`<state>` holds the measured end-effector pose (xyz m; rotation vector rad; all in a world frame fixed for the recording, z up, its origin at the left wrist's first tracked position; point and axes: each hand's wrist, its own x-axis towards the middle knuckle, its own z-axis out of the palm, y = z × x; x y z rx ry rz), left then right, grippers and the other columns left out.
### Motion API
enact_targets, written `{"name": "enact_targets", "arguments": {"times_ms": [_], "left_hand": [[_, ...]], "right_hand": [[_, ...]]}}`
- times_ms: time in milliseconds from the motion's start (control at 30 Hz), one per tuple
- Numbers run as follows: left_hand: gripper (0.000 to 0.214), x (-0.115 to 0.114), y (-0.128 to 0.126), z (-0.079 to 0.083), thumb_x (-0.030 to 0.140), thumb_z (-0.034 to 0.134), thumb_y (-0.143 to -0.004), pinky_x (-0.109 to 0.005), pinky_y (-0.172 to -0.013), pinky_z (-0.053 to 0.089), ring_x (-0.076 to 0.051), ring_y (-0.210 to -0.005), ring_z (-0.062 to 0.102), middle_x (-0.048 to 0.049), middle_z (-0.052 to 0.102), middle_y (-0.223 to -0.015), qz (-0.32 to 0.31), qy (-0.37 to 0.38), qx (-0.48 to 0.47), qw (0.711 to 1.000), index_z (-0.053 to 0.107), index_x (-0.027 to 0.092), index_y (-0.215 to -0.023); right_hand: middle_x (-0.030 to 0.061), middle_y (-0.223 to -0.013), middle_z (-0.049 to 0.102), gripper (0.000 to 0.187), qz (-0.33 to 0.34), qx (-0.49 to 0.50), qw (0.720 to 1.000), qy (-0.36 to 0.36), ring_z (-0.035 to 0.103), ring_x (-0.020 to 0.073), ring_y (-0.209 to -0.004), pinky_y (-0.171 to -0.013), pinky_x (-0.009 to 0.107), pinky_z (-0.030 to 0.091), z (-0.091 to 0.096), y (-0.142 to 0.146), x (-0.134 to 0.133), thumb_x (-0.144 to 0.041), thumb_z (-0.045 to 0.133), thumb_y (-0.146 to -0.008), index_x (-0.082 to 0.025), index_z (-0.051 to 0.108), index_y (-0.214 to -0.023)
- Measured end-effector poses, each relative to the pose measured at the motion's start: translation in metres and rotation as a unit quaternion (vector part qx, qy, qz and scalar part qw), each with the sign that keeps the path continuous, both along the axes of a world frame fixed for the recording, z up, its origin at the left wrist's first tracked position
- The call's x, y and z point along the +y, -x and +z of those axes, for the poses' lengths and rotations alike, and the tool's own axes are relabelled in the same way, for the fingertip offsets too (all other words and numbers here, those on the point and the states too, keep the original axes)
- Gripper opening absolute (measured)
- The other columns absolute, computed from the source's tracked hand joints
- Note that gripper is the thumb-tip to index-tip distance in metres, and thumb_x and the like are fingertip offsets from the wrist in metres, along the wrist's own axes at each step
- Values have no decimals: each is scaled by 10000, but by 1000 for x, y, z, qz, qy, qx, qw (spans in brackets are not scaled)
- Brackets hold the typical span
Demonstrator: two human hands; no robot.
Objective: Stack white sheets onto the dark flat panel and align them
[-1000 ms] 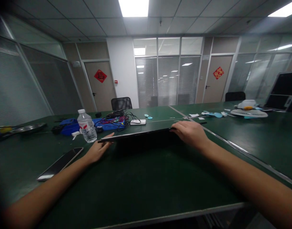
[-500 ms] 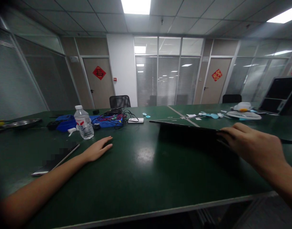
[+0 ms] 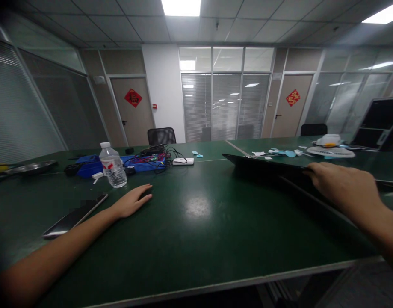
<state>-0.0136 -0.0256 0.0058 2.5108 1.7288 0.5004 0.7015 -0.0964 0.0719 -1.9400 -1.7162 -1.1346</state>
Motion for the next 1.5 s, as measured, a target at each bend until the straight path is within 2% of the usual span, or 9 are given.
{"name": "enact_targets", "arguments": {"times_ms": [133,300,567,733,933,1100,1333,1400,1500], "left_hand": [[819,0,1,-1,709,336,-960,-465,-1229,321,-312,-1470,435,-166,474,-1584,-4,2,2,1000,497,117,-1502],[802,2,4,-3,707,338,-964,-466,-1227,323,-305,-1465,442,-159,484,-1578,-13,-3,1,1000,508,129,-1494],[788,5,6,-5,706,348,-963,-459,-1223,329,-299,-1458,453,-155,500,-1567,-11,-10,-4,1000,534,138,-1477],[778,5,5,-5,707,355,-951,-444,-1218,342,-299,-1441,476,-135,528,-1549,-7,-5,-34,999,562,150,-1453],[810,14,14,-5,770,304,-918,-430,-1213,348,-298,-1393,531,-89,619,-1468,31,41,-182,982,641,189,-1373],[923,26,25,-6,820,274,-887,-431,-1193,376,-294,-1326,599,-140,626,-1449,34,65,-308,949,612,129,-1395],[783,10,18,5,724,408,-911,-441,-1218,332,-303,-1415,510,-92,579,-1509,25,55,-212,976,569,179,-1451],[814,3,12,5,705,473,-886,-454,-1235,302,-314,-1463,448,-101,506,-1569,8,52,-148,988,509,179,-1506],[805,-2,6,4,686,493,-881,-489,-1259,231,-333,-1541,287,-116,382,-1640,-14,54,-53,997,518,179,-1505]], "right_hand": [[166,-1007,771,419,-29,20,996,76,611,266,-569,-503,349,247,3,-7,10,-512,656,-770,-324,754,-1132],[153,-993,748,434,-12,-20,995,94,678,297,-726,-540,366,367,15,11,0,-470,362,-989,-246,693,-1158],[141,-1106,732,465,-3,-50,993,107,672,306,-768,-558,381,413,61,45,-15,-538,378,-983,-282,654,-1255],[129,-1013,751,464,118,-54,981,145,686,292,-731,-602,407,494,77,83,-34,-575,445,-955,-294,671,-1247],[49,-1097,766,341,356,-55,900,244,734,235,-884,-760,390,566,54,167,-54,-319,436,-1013,-316,638,-1287],[149,-1319,689,449,425,-161,855,251,727,272,-1020,-847,430,568,16,237,-44,-152,483,-942,-201,611,-1370],[118,-1206,736,370,510,-162,793,292,716,231,-1010,-831,347,538,-13,285,-3,-369,455,-1036,-219,668,-1299],[86,-1099,756,376,511,-127,792,309,715,207,-943,-813,320,524,-13,281,22,-426,432,-1044,-233,710,-1206],[103,-1065,751,412,426,-89,857,276,704,227,-916,-806,338,515,-14,250,74,-413,389,-1046,-205,712,-1194]]}}
